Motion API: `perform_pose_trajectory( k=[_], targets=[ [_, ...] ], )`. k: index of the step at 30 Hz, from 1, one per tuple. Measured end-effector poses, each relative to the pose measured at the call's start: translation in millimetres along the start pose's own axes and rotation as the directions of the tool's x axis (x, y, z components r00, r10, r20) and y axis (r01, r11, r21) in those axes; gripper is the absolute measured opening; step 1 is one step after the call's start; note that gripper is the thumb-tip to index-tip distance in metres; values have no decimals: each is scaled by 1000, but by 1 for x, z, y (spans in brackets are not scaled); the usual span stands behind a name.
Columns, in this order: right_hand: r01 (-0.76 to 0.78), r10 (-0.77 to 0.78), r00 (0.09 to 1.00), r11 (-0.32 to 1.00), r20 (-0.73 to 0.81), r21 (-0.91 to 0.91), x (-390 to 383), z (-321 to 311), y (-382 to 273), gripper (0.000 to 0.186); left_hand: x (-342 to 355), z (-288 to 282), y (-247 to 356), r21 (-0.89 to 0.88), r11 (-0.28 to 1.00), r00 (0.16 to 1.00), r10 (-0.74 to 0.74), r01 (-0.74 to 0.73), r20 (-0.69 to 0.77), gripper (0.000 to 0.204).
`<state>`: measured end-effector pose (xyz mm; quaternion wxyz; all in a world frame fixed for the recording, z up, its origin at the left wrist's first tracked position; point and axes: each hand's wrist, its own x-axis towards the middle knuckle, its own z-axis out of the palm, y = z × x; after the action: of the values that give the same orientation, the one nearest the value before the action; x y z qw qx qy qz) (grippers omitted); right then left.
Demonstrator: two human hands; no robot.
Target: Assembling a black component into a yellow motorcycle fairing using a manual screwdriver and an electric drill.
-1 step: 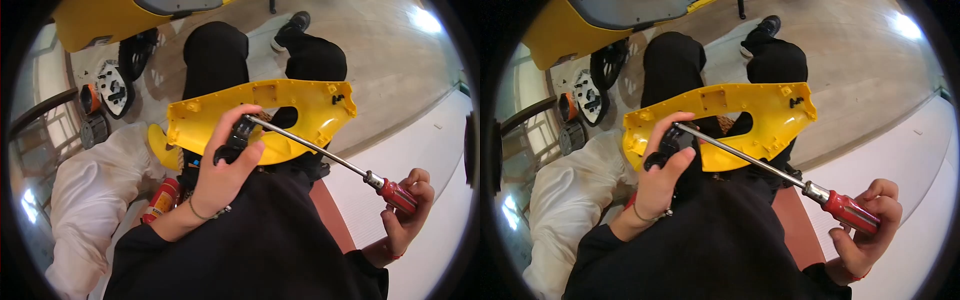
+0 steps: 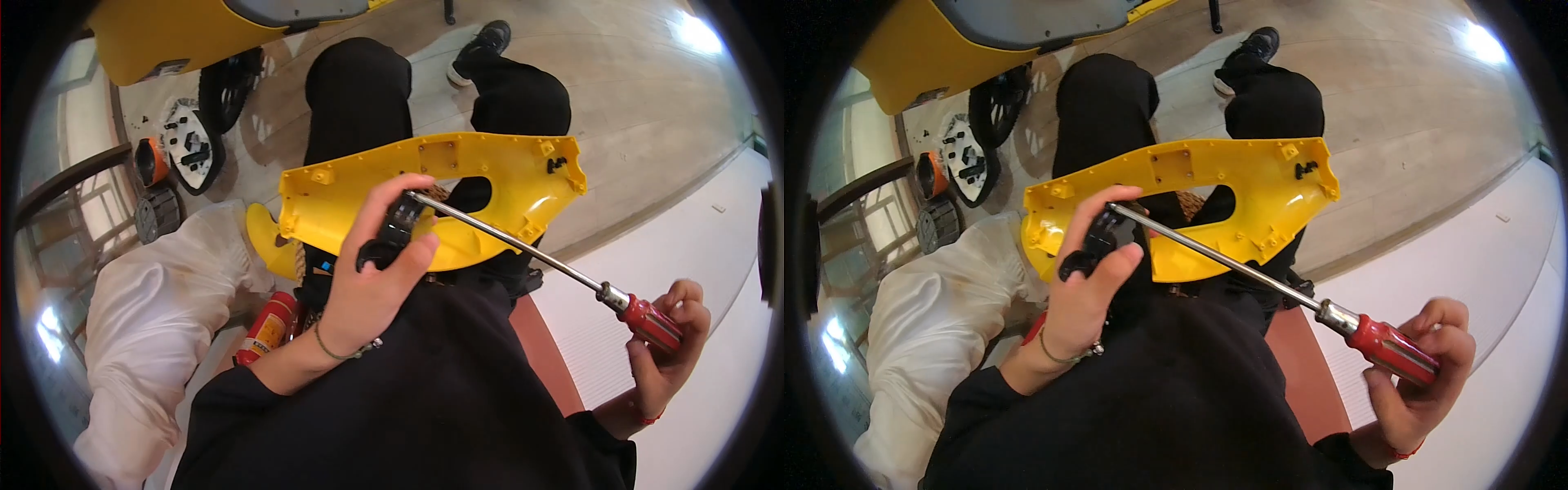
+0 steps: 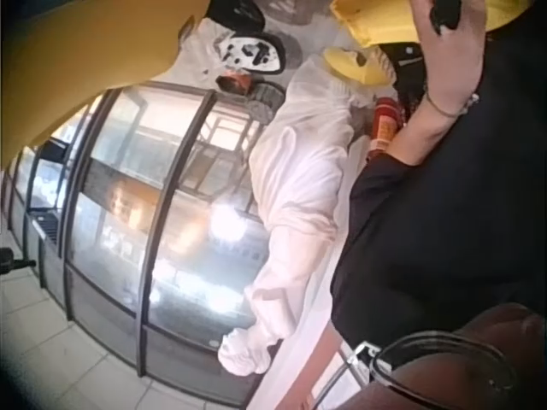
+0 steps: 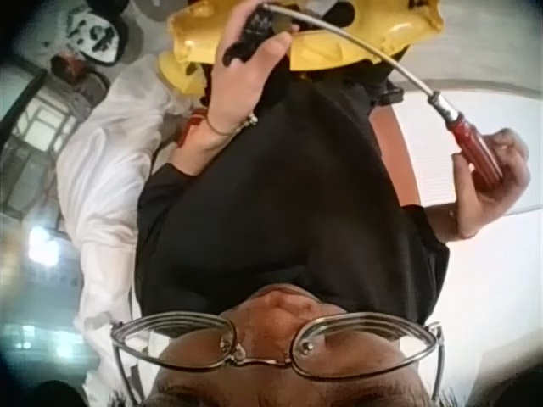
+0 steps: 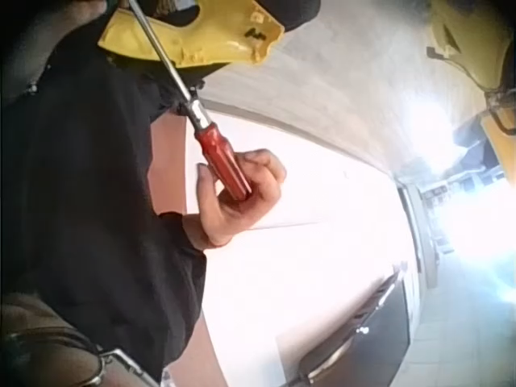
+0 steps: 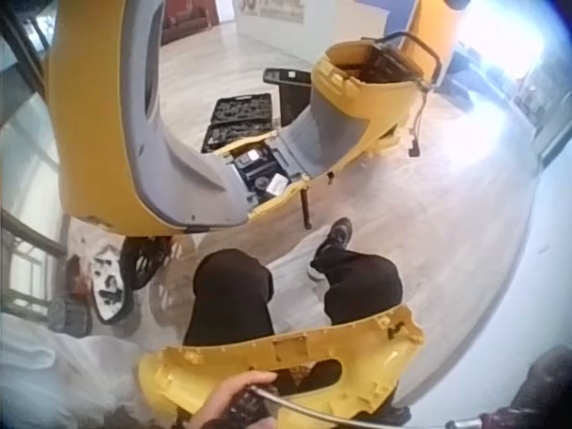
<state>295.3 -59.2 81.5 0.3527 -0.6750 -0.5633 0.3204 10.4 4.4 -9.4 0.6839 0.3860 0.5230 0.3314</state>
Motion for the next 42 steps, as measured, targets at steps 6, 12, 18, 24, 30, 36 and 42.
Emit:
perform_pose_trajectory(
  k=[6, 12, 18, 24, 30, 36, 42],
  targets=[
    [-286, 289, 955, 956, -59, 59, -20, -3, 12, 46, -5, -2, 0, 71, 997, 1000, 5, -4, -17, 41],
    [-111, 109, 993, 993, 43, 43, -11, 4, 17, 42, -1, -3, 2, 23, 1000, 1000, -19, 19, -25, 42],
    [-258, 257, 966, 965, -35, -52, -20, -3, 15, 51, 0, -4, -4, 55, 998, 999, 1, 1, -32, 44],
    [-78, 101, 984, 985, -148, 155, -9, 20, 23, 42, -2, -1, -1, 153, 987, 999, -44, 39, 29, 42],
    [-216, 226, 967, 972, -116, 89, -19, -1, 23, 43, 0, -4, -6, 154, 988, 993, -41, 24, 108, 47],
    [-246, 262, 963, 948, -57, 203, -16, 8, 20, 39, 0, -4, -2, 204, 979, 992, -43, 18, 117, 47],
    [-124, 127, 992, 986, -16, 113, -32, -13, 34, 28, -4, -2, -1, 223, 975, 986, -41, 5, 161, 49]
  ],
)
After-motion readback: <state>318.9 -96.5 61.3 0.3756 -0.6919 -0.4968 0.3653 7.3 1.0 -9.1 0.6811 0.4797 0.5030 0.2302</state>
